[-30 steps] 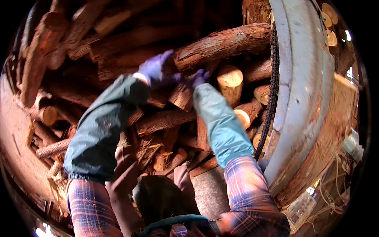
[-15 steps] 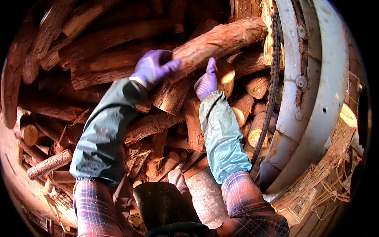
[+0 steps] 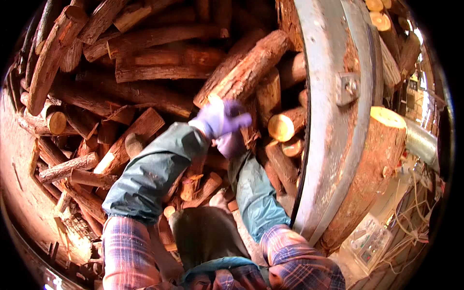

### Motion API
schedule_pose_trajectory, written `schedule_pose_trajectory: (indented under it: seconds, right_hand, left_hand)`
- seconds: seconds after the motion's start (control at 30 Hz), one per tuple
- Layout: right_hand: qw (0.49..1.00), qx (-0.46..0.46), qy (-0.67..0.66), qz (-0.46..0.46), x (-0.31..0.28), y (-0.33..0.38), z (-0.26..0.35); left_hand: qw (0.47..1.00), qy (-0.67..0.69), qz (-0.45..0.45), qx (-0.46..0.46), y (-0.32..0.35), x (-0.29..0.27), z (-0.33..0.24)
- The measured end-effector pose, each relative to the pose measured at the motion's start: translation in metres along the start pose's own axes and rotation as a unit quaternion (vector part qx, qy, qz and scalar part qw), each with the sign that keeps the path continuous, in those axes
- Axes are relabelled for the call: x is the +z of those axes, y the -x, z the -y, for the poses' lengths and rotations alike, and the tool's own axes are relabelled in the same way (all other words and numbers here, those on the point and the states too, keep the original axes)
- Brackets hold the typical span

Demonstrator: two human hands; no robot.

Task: The person repeatedly picks up logs from a large pile and places them onto a conveyor belt or into a wood chipper. The task involves lifting, carrying, and positioning the logs one by one into the machine's intake area.

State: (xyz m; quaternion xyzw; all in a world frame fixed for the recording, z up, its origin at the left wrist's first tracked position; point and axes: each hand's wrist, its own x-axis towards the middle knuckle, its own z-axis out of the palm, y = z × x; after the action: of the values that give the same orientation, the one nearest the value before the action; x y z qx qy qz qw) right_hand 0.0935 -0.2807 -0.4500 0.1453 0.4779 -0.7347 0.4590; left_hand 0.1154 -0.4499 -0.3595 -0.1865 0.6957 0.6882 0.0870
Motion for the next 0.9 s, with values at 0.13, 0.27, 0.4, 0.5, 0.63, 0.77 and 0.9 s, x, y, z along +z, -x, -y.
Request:
schedule_pose_trajectory:
  seconds: [0.13,0.27,0.4,0.5,0.63,0.77,0.9]
  right_hand:
    - [0.969,0.054,0.041,-0.237,0.003,-0.026,0.035]
    - [0.993,0.117,-0.031,0.004,-0.011,-0.087,0.055]
    - [0.987,0.138,-0.085,0.005,0.014,-0.081,0.054]
    - [0.988,0.146,-0.014,0.039,-0.008,-0.063,0.042]
    - [0.996,-0.02,0.068,-0.052,0.004,0.049,-0.009]
    - [0.986,0.132,-0.069,-0.072,-0.025,0.096,0.001]
    - [0.966,0.222,-0.135,0.001,-0.027,0.119,-0.001]
  left_hand:
    - [0.956,-0.227,-0.181,0.048,-0.027,-0.045,-0.001]
    - [0.965,-0.215,0.013,-0.15,-0.07,-0.005,0.022]
    - [0.975,-0.103,-0.035,-0.192,-0.075,-0.002,0.035]
    - [0.985,-0.097,-0.113,-0.087,-0.061,0.009,0.063]
    - [0.96,0.248,-0.025,-0.124,0.059,0.023,0.103]
    - [0.788,0.554,0.111,-0.244,0.176,0.057,0.09]
    - [0.486,0.747,0.044,-0.452,0.258,0.13,0.039]
